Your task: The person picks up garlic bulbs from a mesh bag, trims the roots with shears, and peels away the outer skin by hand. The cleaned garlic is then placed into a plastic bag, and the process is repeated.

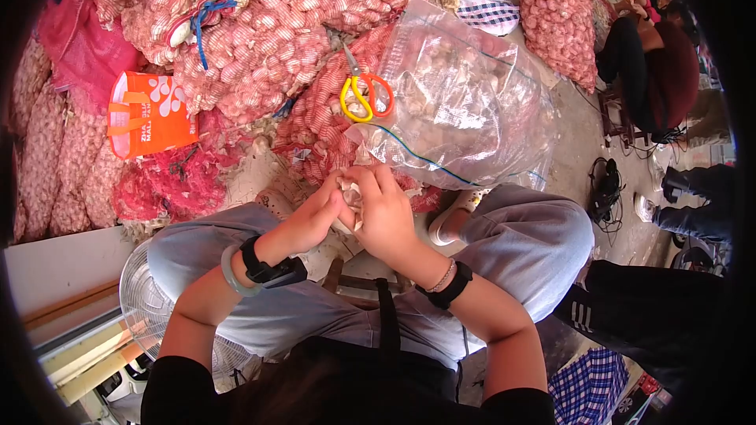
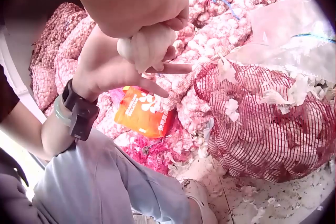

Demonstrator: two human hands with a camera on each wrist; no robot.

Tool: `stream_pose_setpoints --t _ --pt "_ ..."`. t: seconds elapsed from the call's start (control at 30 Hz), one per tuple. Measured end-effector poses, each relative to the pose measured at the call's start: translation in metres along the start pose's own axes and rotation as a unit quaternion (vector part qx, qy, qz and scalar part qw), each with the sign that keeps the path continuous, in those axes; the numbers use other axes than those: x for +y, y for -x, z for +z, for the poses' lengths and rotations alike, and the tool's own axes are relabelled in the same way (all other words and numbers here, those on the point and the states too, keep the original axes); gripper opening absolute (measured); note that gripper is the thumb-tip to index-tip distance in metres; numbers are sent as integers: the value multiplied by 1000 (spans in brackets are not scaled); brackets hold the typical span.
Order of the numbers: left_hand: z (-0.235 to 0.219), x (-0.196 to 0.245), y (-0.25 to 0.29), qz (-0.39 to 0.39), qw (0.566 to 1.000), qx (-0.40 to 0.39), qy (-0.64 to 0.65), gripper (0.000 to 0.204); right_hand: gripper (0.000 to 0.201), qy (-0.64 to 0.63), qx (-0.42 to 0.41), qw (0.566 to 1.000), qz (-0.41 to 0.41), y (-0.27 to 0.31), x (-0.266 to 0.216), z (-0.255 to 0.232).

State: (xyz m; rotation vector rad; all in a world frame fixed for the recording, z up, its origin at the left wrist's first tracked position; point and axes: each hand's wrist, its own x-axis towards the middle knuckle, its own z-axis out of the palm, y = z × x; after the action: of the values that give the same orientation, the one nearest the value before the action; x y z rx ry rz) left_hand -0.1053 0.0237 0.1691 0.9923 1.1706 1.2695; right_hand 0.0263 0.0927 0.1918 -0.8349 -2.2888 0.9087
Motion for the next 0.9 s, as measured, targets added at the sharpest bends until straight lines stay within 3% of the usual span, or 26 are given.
stream_pose_setpoints --t 0.07,0.1,0.17,0.3,0.4,0.47,0.57,0.63,0.7,0.73,0.77,0.8,0.83,0.87,0.9 --pt "-11 0 2 -88 993 -73 3 73 33 18 9 1000 -9 -1 -1 1" --pt "-11 2 1 -88 993 -73 3 73 24 35 19 999 -17 -2 -2 1" --pt "-10 11 -1 32 986 -90 -136 90 20 44 29 998 -30 -2 0 2" --pt "-12 25 -4 -3 979 -125 -162 98 15 46 46 994 -90 1 6 8" --pt "-12 30 -5 18 967 -90 -236 79 15 47 27 991 -123 1 9 10" --pt "-19 40 -7 3 940 -144 -308 59 13 45 9 989 -141 3 4 7" --pt "-40 39 -8 -27 923 -151 -353 47 14 48 -28 983 -174 8 -8 -5" --pt "-70 33 -10 -101 920 -57 -373 39 14 53 -46 979 -194 12 -5 -9" --pt "-85 35 -17 -125 929 -17 -348 35 18 35 -205 969 -131 16 10 -4" --pt "-89 36 -20 -104 960 8 -260 33 18 31 -204 969 -134 21 19 1" --pt "-92 38 -21 -81 982 32 -169 30 27 72 -277 953 -103 28 29 8" --pt "-91 44 -23 -81 981 34 -171 30 38 114 -349 927 -71 34 42 14" --pt "-87 52 -23 -116 987 34 -104 29 66 159 -459 874 -32 40 57 22" --pt "-84 57 -23 -149 988 34 -35 28 66 160 -460 872 -35 52 86 34" --pt "-86 51 -23 -121 992 37 -7 27 66 148 -487 859 -55 65 120 48"
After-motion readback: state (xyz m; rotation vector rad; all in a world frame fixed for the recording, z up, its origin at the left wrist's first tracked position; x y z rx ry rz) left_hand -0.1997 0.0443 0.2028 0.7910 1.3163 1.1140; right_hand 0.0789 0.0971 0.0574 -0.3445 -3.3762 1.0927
